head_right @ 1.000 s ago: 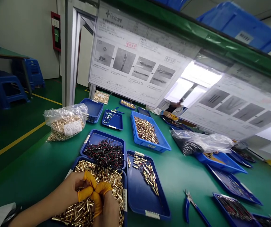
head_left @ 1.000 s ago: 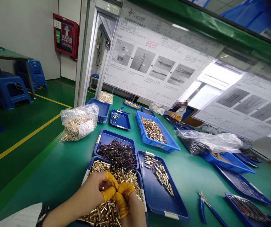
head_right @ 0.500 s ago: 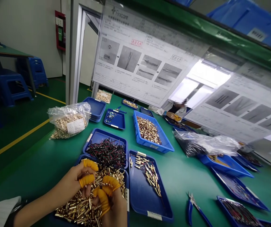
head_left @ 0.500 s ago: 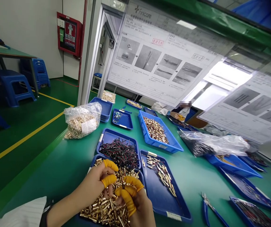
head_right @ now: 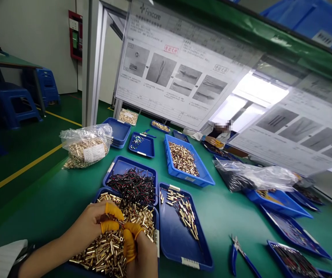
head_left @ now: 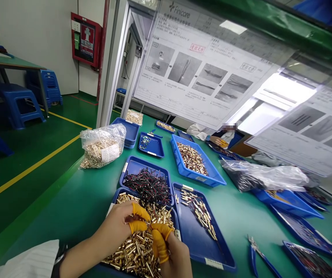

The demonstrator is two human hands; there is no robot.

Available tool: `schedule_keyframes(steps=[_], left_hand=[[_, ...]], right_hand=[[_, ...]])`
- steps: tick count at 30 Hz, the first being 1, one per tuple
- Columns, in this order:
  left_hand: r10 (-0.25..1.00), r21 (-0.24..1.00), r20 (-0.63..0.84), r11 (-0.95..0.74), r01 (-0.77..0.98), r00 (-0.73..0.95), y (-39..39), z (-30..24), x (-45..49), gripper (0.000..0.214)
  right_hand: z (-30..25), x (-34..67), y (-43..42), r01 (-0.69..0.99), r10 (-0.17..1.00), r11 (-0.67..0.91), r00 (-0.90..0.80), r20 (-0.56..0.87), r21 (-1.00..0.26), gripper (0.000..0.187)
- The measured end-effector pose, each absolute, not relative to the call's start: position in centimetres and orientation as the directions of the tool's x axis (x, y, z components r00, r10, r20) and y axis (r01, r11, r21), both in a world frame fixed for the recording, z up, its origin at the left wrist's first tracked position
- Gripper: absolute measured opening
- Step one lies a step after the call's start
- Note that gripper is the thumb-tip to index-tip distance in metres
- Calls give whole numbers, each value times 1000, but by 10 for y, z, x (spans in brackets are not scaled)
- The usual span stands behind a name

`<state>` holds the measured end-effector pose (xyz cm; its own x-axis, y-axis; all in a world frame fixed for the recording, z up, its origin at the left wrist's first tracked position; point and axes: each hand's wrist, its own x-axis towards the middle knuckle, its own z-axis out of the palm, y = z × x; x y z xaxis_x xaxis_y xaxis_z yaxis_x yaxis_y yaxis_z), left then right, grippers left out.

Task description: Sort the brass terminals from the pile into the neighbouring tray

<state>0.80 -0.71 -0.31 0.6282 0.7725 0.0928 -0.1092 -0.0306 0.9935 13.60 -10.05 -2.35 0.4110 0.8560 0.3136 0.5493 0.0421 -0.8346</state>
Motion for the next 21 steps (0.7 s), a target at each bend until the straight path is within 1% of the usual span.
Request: schedule_keyframes(steps=[4, 8, 12, 18, 21], left_hand=[[757, 988, 153, -133, -79, 636, -7, -2, 7, 13], [748, 978, 180, -204, -38, 638, -7, -1, 6, 17], [748, 972, 193, -236, -17, 635, -7, -2, 6, 17], [735, 956, 207, -291, 25, 646, -7, -2, 5, 14], [703, 929, 239, -367, 53, 669, -7, -3, 5, 16]], right_hand=[[-22, 135, -100, 567, 880, 82, 345, 327, -820, 32], [-16, 134, -101, 561, 880, 63, 358, 311, -825, 28], [-12, 133, -102, 585, 872, 31, 380, 308, -810, 30], [-13, 133, -101, 651, 888, 26, 334, 317, -758, 36], [-13, 134, -101, 596, 894, 17, 351, 279, -803, 35]])
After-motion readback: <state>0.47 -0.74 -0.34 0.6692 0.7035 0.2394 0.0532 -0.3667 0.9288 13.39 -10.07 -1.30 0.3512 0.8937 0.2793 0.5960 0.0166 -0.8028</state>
